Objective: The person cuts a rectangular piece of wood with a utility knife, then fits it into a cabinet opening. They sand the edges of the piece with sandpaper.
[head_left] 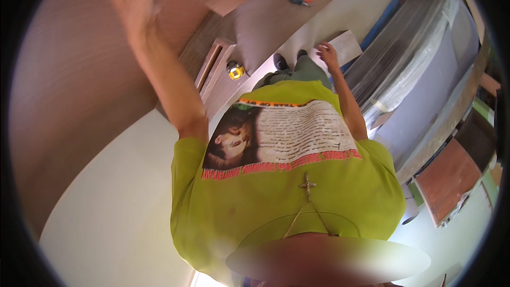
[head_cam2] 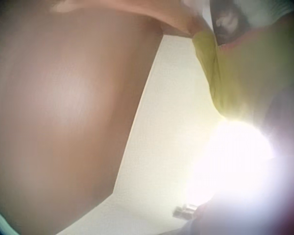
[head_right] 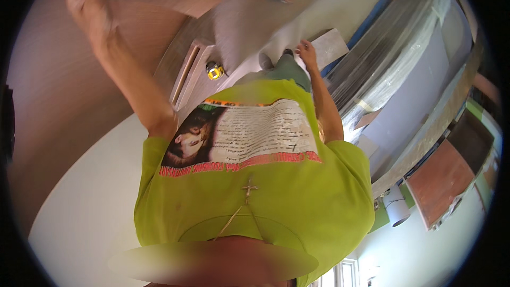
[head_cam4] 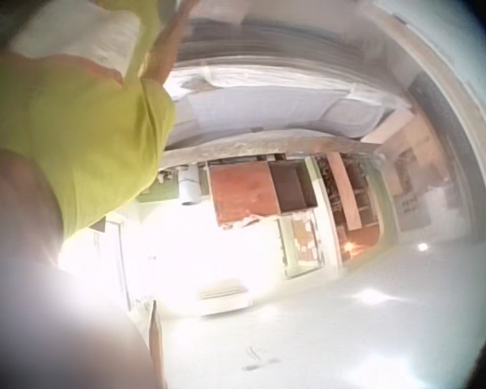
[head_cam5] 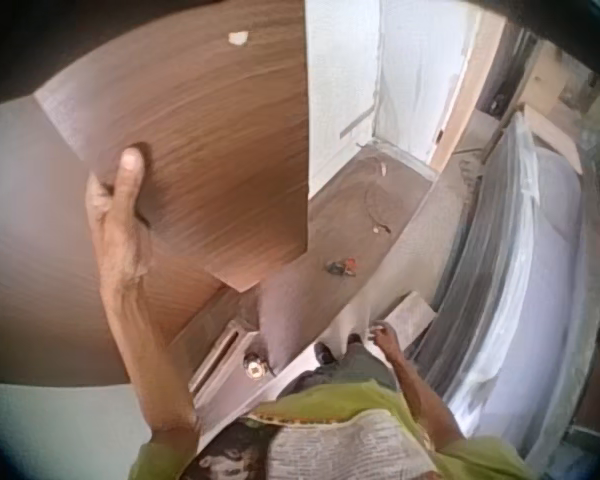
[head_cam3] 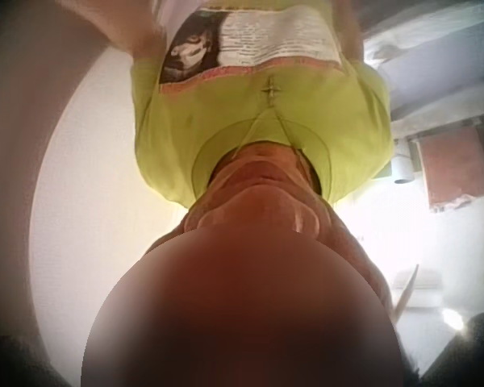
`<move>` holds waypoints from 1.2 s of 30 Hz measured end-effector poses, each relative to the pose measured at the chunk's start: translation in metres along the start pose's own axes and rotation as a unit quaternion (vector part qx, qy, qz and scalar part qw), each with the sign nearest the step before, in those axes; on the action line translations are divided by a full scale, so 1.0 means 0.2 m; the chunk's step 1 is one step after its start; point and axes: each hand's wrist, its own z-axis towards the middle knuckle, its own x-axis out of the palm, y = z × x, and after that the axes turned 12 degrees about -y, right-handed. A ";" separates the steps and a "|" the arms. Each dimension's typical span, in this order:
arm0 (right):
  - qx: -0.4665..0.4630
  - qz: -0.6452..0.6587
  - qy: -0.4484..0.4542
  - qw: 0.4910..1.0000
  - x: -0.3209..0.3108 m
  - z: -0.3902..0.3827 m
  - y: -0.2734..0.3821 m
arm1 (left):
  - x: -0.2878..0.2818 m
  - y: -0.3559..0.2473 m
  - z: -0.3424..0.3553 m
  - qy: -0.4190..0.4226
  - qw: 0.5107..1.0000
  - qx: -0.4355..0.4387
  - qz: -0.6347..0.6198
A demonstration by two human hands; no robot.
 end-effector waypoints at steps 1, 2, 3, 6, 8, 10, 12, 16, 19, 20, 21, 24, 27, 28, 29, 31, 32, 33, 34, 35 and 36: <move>-0.017 0.016 0.019 1.000 0.06 0.01 0.00 | -0.04 0.01 0.00 -0.029 1.000 -0.008 -0.002; -0.035 0.024 0.049 0.998 0.11 0.03 0.01 | -0.06 0.02 0.00 -0.067 0.998 -0.022 0.006; -0.044 0.002 0.068 0.997 0.15 0.05 0.02 | -0.08 0.05 0.01 -0.055 0.997 0.006 -0.046; -0.097 0.006 0.090 0.991 0.22 0.10 0.06 | -0.13 0.10 0.00 -0.004 0.993 -0.004 -0.120; -0.095 0.034 0.097 0.990 0.21 0.09 0.07 | -0.17 0.12 -0.04 0.017 0.989 -0.010 -0.147; -0.146 0.067 0.071 0.984 0.15 0.05 0.04 | -0.18 0.15 -0.10 0.034 0.993 0.058 -0.097; -0.088 0.139 0.001 0.986 0.07 -0.04 0.00 | -0.17 0.20 -0.17 0.110 0.961 -0.025 -0.254; -0.127 0.061 -0.162 0.977 -0.26 -0.46 -0.14 | -0.01 0.35 -0.30 0.336 0.759 -0.104 -0.547; -0.128 0.129 -0.262 0.948 -0.41 -0.94 -0.23 | 0.11 0.41 -0.36 0.445 0.619 -0.166 -0.625; -0.108 0.149 -0.284 0.941 -0.43 -1.13 -0.27 | 0.14 0.39 -0.39 0.469 0.582 -0.176 -0.640; -0.086 0.166 -0.306 0.934 -0.44 -1.31 -0.30 | 0.17 0.37 -0.43 0.494 0.545 -0.188 -0.650; -0.081 0.129 -0.301 0.942 -0.38 -1.75 -0.40 | 0.27 0.19 -0.63 0.569 0.452 -0.206 -0.656; -0.093 0.226 -0.313 0.918 -0.19 -2.00 -0.50 | 0.37 -0.03 -0.96 0.553 0.385 -0.226 -0.704; -0.080 0.224 -0.329 0.914 -0.14 -2.06 -0.55 | 0.39 -0.09 -1.06 0.549 0.361 -0.249 -0.711; -0.077 0.212 -0.340 0.913 -0.12 -2.10 -0.60 | 0.40 -0.15 -1.16 0.554 0.329 -0.265 -0.717; -0.037 0.175 -0.365 0.914 -0.07 -2.21 -0.71 | 0.42 -0.29 -1.33 0.572 0.267 -0.293 -0.718; -0.059 0.186 -0.374 0.907 -0.05 -2.27 -0.77 | 0.43 -0.37 -1.43 0.590 0.221 -0.285 -0.722; -0.065 0.180 -0.388 0.901 -0.01 -2.34 -0.82 | 0.42 -0.46 -1.49 0.594 0.183 -0.290 -0.728; -0.040 0.167 -0.388 0.906 0.00 -2.41 -0.90 | 0.42 -0.55 -1.59 0.606 0.134 -0.288 -0.729; -0.040 0.214 -0.395 0.893 0.01 -2.49 -0.97 | 0.41 -0.65 -1.70 0.606 0.120 -0.281 -0.734; -0.035 0.229 -0.417 0.879 -0.01 -2.56 -1.06 | 0.39 -0.75 -1.83 0.603 0.094 -0.304 -0.732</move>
